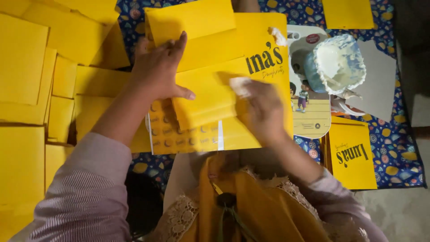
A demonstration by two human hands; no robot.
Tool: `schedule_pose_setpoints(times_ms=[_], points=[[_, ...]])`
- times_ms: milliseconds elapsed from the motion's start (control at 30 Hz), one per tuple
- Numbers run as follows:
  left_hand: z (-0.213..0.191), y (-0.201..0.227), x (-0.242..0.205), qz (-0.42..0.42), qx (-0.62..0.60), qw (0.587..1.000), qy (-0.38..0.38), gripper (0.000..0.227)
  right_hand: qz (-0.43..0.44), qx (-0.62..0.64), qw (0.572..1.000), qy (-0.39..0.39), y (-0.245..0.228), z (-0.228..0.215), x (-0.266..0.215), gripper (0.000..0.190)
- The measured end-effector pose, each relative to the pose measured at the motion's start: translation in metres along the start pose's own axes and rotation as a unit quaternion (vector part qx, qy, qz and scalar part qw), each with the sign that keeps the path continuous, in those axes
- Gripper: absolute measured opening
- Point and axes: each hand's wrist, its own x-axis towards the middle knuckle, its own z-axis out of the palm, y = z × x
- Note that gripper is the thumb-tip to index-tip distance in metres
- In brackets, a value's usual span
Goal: Assembling yellow paper boxes by applying adhesive to templates and folding them.
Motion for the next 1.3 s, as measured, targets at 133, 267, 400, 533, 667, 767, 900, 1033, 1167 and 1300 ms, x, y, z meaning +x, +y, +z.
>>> schedule_pose_setpoints(times_ms=[133, 267, 400, 533, 667, 767, 900, 1033, 1167, 1300], points=[[-0.003, 0.003, -0.003, -0.01, -0.02, 1.0, -0.01, 0.154, -0.088, -0.013, 0.975, -0.204, -0.026, 0.047, 0.007, 0.057], [0.002, -0.002, -0.007, 0.005, -0.02, 1.0, 0.011, 0.146, -0.106, -0.175, 0.91, -0.36, 0.003, 0.077, 0.017, 0.108], [0.001, 0.0, -0.003, 0.016, 0.009, 0.998, 0.062, 0.148, -0.091, -0.161, 0.941, -0.282, 0.017, 0.069, 0.024, 0.109], [0.012, -0.005, -0.011, 0.004, -0.022, 0.999, 0.046, 0.131, -0.042, -0.185, 0.947, -0.257, 0.023, 0.06, 0.01, 0.098], [0.002, -0.013, 0.005, -0.028, -0.076, 0.996, -0.038, 0.076, -0.06, -0.192, 0.956, -0.215, 0.011, 0.059, 0.015, 0.102], [-0.006, -0.018, 0.015, -0.063, -0.14, 0.983, -0.095, 0.073, -0.037, -0.205, 0.921, -0.33, -0.009, 0.082, 0.018, 0.125], [-0.008, -0.022, 0.024, -0.103, -0.18, 0.964, -0.167, 0.08, -0.077, -0.202, 0.913, -0.347, -0.051, 0.106, 0.032, 0.125], [-0.011, -0.02, 0.03, -0.134, -0.194, 0.953, -0.192, 0.1, -0.142, -0.217, 0.878, -0.402, -0.066, 0.128, 0.032, 0.116], [-0.013, -0.014, 0.031, -0.116, -0.156, 0.965, -0.175, 0.092, -0.16, -0.144, 0.906, -0.365, -0.067, 0.126, 0.03, 0.115], [-0.017, -0.01, 0.026, -0.13, -0.144, 0.961, -0.199, 0.097, -0.216, -0.054, 0.93, -0.293, -0.058, 0.116, 0.026, 0.104]])
